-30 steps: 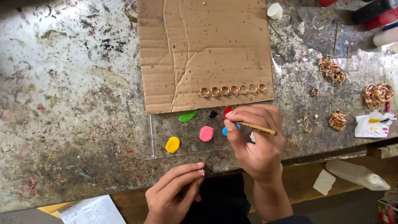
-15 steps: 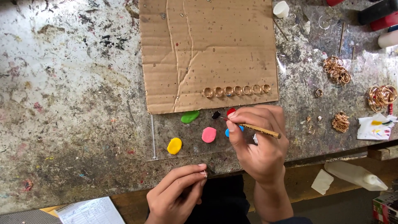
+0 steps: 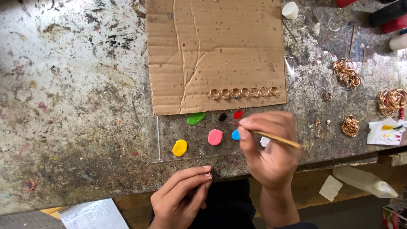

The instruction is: Painting small dots of color onto gold-colored rings using a fine-tipped brush at a jewelry workshop station.

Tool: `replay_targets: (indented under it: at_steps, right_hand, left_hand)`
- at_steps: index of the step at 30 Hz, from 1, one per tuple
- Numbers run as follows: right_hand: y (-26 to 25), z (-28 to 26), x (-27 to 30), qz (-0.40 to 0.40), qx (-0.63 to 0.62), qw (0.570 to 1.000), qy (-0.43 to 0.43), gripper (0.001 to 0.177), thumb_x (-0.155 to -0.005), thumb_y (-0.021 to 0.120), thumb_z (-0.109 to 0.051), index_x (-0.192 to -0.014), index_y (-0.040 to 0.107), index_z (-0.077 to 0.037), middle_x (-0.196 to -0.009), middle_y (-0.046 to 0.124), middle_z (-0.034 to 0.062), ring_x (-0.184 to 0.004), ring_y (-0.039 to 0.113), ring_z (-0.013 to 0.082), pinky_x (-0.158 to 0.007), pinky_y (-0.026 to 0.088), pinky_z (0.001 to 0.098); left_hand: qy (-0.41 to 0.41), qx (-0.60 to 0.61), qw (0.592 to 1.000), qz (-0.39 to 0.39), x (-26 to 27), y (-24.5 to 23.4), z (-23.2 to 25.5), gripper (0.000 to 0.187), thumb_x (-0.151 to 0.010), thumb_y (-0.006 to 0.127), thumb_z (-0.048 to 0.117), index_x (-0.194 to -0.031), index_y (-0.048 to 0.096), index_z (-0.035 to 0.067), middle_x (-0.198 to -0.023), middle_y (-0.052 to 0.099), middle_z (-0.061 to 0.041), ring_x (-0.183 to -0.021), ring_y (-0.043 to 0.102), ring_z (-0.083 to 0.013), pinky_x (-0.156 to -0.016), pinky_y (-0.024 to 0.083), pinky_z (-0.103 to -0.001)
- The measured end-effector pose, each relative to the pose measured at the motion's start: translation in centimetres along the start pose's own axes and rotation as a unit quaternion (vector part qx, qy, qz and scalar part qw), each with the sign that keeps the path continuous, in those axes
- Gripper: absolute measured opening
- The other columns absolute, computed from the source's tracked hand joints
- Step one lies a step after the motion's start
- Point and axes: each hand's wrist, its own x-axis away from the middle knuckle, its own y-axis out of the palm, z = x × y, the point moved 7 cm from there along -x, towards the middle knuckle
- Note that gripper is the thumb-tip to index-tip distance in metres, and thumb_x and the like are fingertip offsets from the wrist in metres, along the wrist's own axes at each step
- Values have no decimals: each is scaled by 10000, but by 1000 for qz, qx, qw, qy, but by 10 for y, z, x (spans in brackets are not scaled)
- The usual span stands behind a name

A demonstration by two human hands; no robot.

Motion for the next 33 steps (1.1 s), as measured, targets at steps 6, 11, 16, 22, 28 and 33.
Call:
replay_targets:
  at_steps: [6,11,16,22,28,33]
  right_hand:
    - [-3,-13,27,5,-251,963,93,40,-973,622,-74,-1003,640,-54,-1006,646,137,-768,746,187,-692,721,248]
    - [15,-31,43,-116,-238,959,99,135,-847,717,8,-868,647,-106,-915,703,101,-783,785,161,-749,746,233]
    - [15,-29,51,-27,-192,979,64,91,-915,624,-103,-863,568,-53,-761,639,114,-707,818,246,-675,714,257]
    - [15,-27,56,-6,-150,988,40,82,-907,632,-104,-857,573,-77,-760,652,87,-684,838,224,-640,680,195]
    - [16,-29,56,-6,-125,991,49,98,-907,631,-116,-832,576,-83,-750,665,77,-693,840,206,-653,667,181]
    - [18,-27,58,-2,-126,991,39,110,-904,631,-132,-828,578,-73,-734,659,86,-670,834,218,-631,668,185]
  left_hand:
    - [-19,9,999,29,1,-4,0,70,-887,707,-29,-951,728,-9,-1052,769,-192,-659,740,-123,-586,616,-160]
    - [-33,1,999,24,2,-4,-3,85,-920,672,-28,-993,707,-1,-1084,757,-189,-564,701,-77,-448,587,-127]
    - [-12,-5,1000,4,4,-1,-6,83,-940,657,-1,-1007,703,-19,-1080,761,-200,-964,787,-239,-923,647,-309]
    - [-7,-20,1000,-7,3,1,-6,87,-947,651,7,-1008,709,-15,-1079,755,-181,-940,784,-231,-919,651,-310]
    - [0,-33,999,1,3,2,-7,80,-930,669,-8,-1001,707,-11,-1066,757,-177,-922,789,-219,-906,656,-291]
    - [-3,-26,1000,1,4,1,-8,77,-919,677,-14,-993,696,-12,-1082,759,-198,-932,803,-226,-913,658,-286]
